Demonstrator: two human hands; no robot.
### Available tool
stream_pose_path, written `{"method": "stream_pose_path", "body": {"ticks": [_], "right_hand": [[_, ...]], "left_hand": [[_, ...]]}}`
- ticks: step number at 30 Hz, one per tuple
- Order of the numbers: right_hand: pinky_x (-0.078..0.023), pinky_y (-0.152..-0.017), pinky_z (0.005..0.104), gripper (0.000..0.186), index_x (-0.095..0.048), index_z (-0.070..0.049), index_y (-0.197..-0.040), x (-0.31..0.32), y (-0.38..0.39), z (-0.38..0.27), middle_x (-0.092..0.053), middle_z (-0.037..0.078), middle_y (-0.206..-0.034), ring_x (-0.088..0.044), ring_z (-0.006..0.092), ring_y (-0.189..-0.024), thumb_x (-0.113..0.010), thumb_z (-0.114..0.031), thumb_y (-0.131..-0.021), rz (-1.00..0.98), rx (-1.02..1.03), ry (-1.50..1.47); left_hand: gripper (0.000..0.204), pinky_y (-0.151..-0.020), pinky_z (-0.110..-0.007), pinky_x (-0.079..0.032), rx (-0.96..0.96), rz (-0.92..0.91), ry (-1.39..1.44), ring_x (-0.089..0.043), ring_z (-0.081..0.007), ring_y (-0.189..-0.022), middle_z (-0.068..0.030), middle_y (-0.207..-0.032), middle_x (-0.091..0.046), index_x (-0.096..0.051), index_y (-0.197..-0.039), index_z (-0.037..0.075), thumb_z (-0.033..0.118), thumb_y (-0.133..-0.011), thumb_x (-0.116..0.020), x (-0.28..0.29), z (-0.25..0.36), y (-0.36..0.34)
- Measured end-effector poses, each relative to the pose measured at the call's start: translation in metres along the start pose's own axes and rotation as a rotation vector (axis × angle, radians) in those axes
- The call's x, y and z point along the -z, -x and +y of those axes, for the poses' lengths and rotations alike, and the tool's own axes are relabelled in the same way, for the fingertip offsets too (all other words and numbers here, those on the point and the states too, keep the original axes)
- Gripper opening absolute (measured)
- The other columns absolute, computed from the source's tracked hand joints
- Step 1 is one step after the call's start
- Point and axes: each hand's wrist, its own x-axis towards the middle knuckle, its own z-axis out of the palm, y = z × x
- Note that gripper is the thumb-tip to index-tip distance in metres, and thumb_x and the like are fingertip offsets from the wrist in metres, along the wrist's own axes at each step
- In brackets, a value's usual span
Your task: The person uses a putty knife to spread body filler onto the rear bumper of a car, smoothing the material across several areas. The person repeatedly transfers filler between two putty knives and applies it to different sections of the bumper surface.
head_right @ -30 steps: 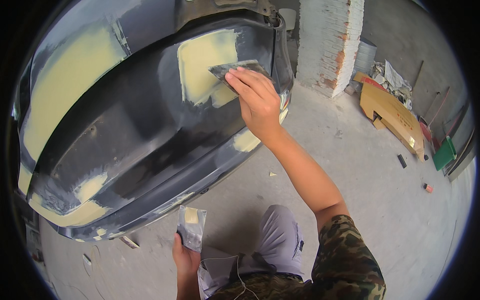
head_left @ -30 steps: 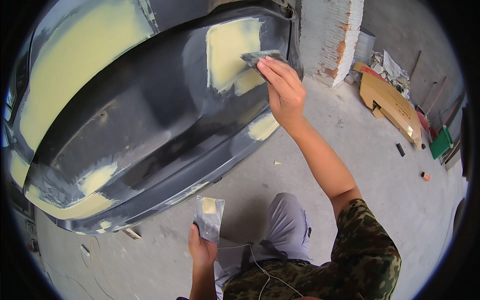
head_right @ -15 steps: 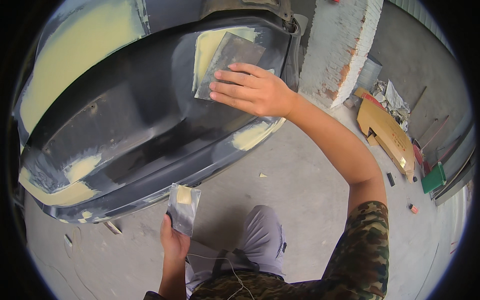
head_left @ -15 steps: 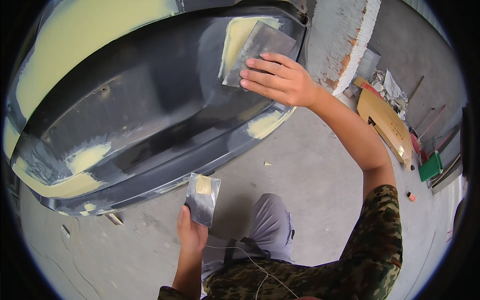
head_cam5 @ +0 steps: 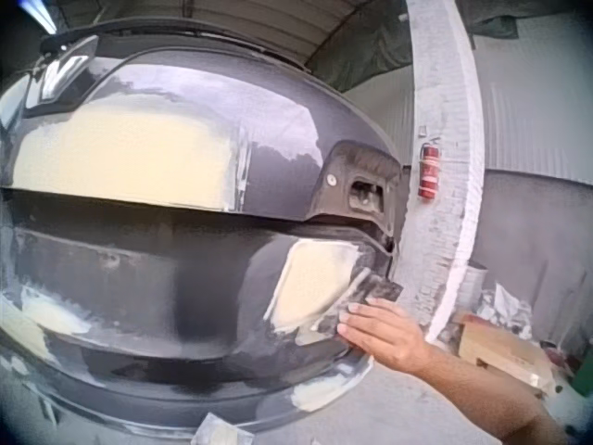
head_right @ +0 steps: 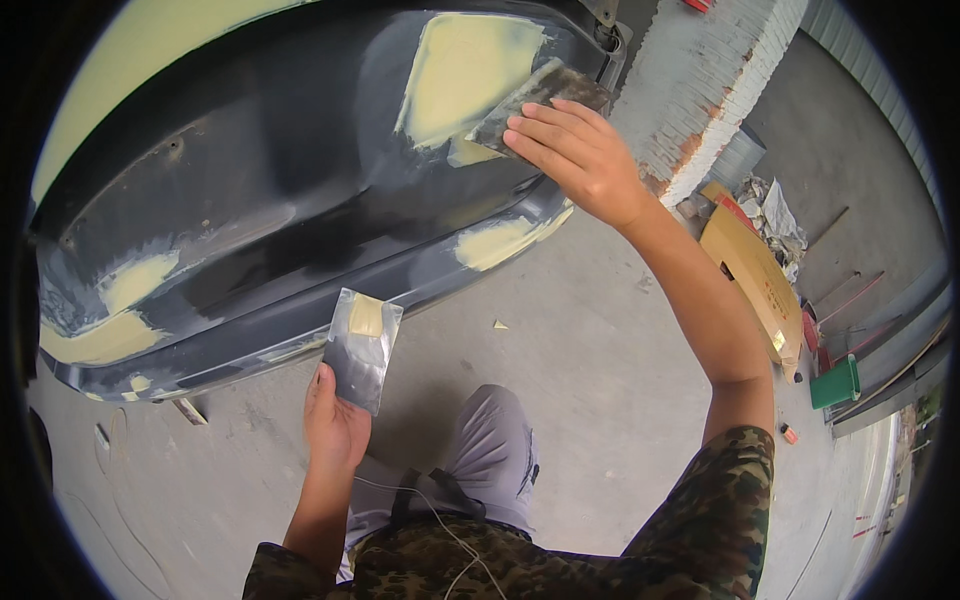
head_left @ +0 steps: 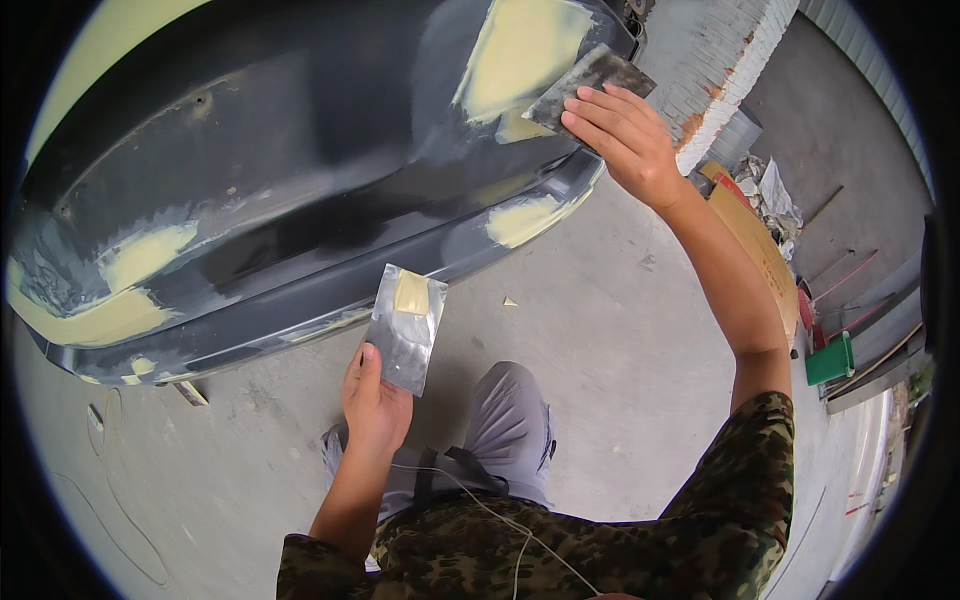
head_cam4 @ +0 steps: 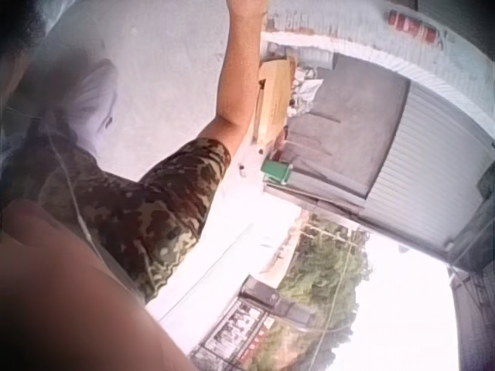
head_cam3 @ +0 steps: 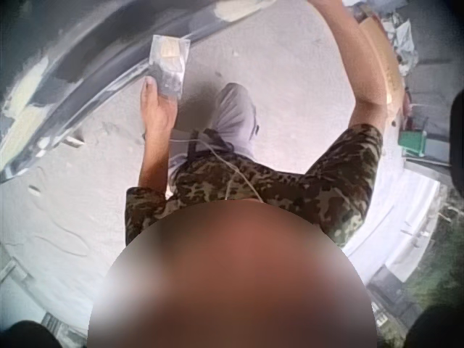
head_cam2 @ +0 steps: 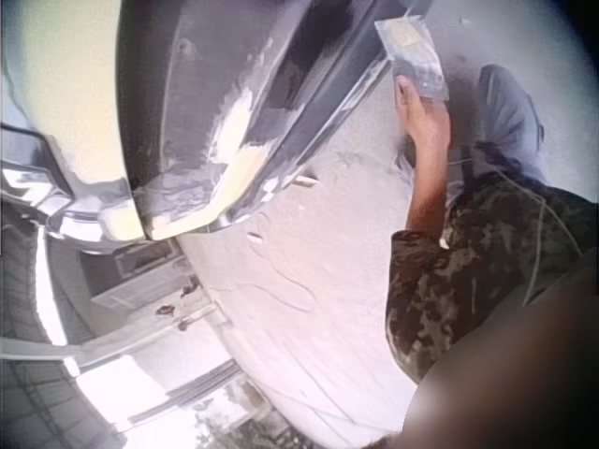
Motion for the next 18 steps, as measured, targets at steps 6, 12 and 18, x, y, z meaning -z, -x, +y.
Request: {"method": "stream_pose_path", "body": {"ticks": [6, 12, 18], "right_hand": [[-0.055, -0.081, 0.035, 0.04, -0.071, 0.002, -0.114, 0.012, -0.005, -0.133, -0.071, 0.015, -0.111, -0.07, 0.0303, -0.098, -0.061, 0.017, -0.078, 0.123, -0.496, -0.442], [-0.055, -0.079, 0.0335, 0.038, -0.071, 0.003, -0.117, 0.02, -0.004, -0.195, -0.071, 0.017, -0.113, -0.069, 0.0288, -0.093, -0.06, 0.016, -0.083, 0.09, -0.738, -0.632], [-0.056, -0.079, 0.0358, 0.044, -0.072, -0.001, -0.117, 0.005, 0.011, -0.218, -0.071, 0.013, -0.114, -0.07, 0.0304, -0.094, -0.061, 0.015, -0.077, -0.047, -0.754, -0.776]], "left_hand": [[0.043, -0.115, -0.037, -0.037, -0.038, -0.13, 0.1, -0.052, -0.0199, -0.133, -0.009, -0.142, -0.056, -0.047, -0.143, -0.001, 0.027, -0.11, -0.044, -0.03, -0.019, -0.037], [0.05, -0.117, -0.038, -0.034, -0.099, -0.197, 0.006, -0.046, -0.0202, -0.139, -0.0117, -0.15, -0.049, -0.037, -0.151, -0.004, 0.025, -0.111, -0.04, -0.055, -0.039, -0.044], [0.051, -0.117, -0.036, -0.035, -0.082, -0.102, -0.186, -0.047, -0.0204, -0.137, -0.013, -0.148, -0.05, -0.04, -0.15, -0.005, 0.027, -0.111, -0.042, -0.06, -0.028, -0.048]]}}
